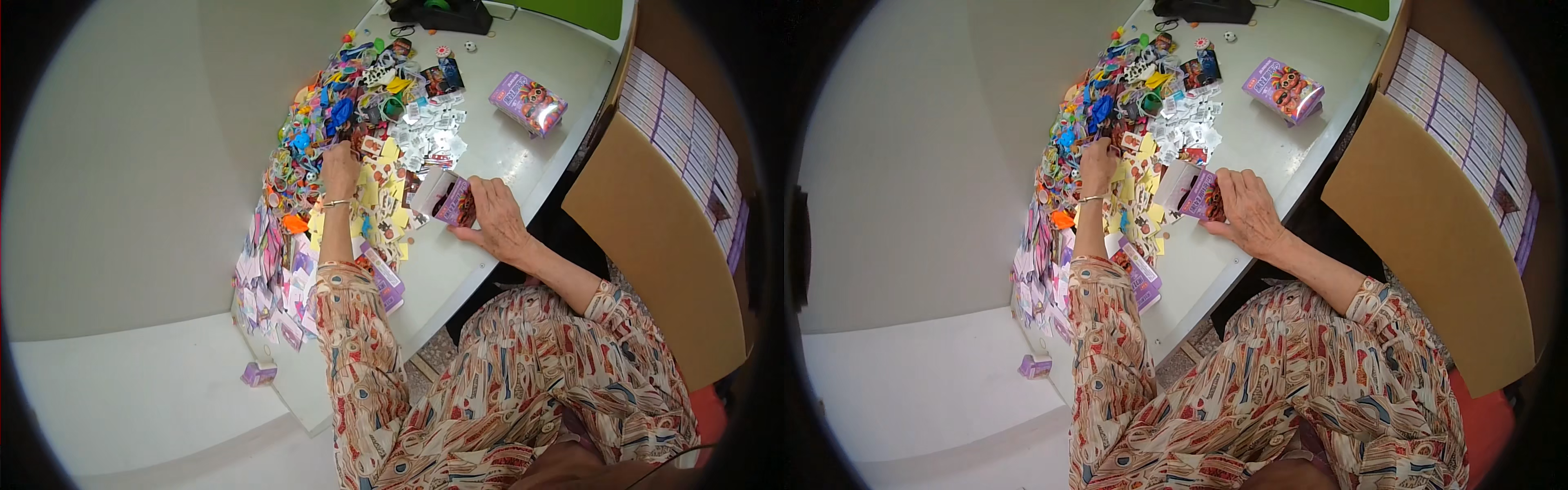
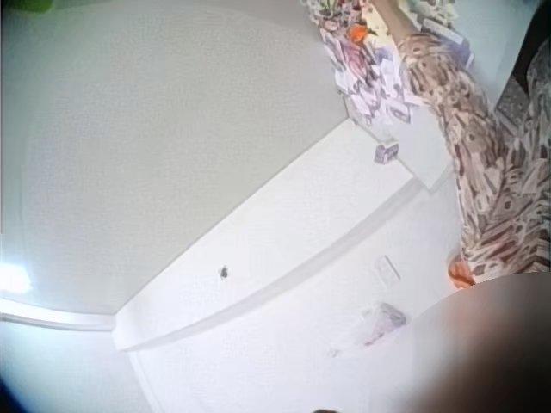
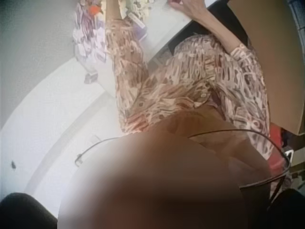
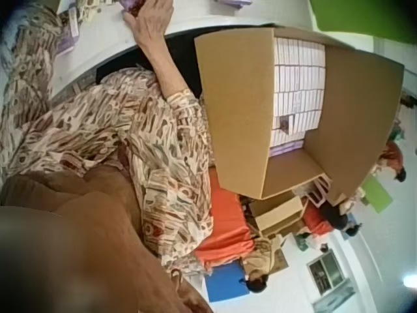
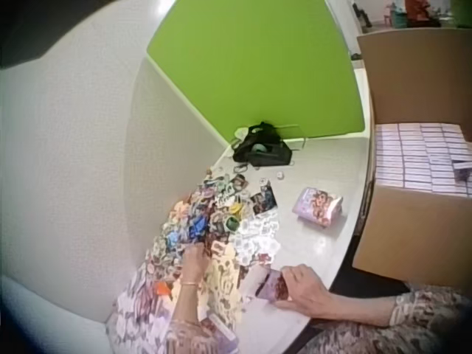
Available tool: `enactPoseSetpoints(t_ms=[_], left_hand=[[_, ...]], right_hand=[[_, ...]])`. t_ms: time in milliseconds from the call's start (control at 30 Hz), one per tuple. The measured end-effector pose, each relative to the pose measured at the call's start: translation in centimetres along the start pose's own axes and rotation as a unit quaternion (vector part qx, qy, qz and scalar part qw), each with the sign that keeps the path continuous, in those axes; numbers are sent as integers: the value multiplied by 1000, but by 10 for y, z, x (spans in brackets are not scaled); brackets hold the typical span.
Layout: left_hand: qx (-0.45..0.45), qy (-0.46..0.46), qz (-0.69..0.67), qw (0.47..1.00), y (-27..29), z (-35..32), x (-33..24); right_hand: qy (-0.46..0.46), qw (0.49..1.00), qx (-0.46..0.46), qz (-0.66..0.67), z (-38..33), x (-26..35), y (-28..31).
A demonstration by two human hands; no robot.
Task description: Sort and organize various small colorful packaged items on a workspace table.
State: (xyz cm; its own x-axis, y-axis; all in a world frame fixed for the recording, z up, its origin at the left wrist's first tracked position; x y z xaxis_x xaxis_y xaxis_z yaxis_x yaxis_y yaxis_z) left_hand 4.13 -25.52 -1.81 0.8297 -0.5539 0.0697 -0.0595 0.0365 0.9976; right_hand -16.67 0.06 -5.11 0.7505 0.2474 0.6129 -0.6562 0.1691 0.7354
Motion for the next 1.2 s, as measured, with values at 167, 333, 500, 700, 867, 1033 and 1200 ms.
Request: enactPoseSetpoints(t_ms=[167,333,500,700,867,1033,1200], left_hand=[[5,7,-9,1000,-15,5,6],[-169,-12,-94,981,34,-21,9],[-155,-60,-319,933,96,-77,-109],[-194,-140,-147,960,79,-126,-167],[-178,-142,-61,972,75,-133,-182],[-155,-92,-262,948,63,-144,-171],[-92,15,-509,855,21,-168,-168]], right_hand=[[-7,1000,0,2,-3,-4,0],[12,1000,-7,10,6,3,-1],[-16,1000,-10,5,0,-9,0],[-10,1000,-7,20,3,-1,-1],[-8,1000,3,7,4,1,1],[29,999,-10,-17,2,-9,2],[26,999,18,-20,10,-4,11]])
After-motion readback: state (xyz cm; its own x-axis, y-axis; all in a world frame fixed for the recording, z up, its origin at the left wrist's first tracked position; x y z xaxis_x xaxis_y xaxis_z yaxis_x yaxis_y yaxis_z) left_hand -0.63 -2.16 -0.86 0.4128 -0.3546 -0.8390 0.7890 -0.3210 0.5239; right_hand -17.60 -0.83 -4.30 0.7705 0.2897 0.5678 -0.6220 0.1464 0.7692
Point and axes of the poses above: each hand's wrist, its own z-axis towards the middle knuckle, its own y-axis out of the back of the hand, x = y × z, the point moved 2 cm from there along z, towards the middle knuckle, and after that the axes turned 15 degrees about x, right-handed, at the moved point
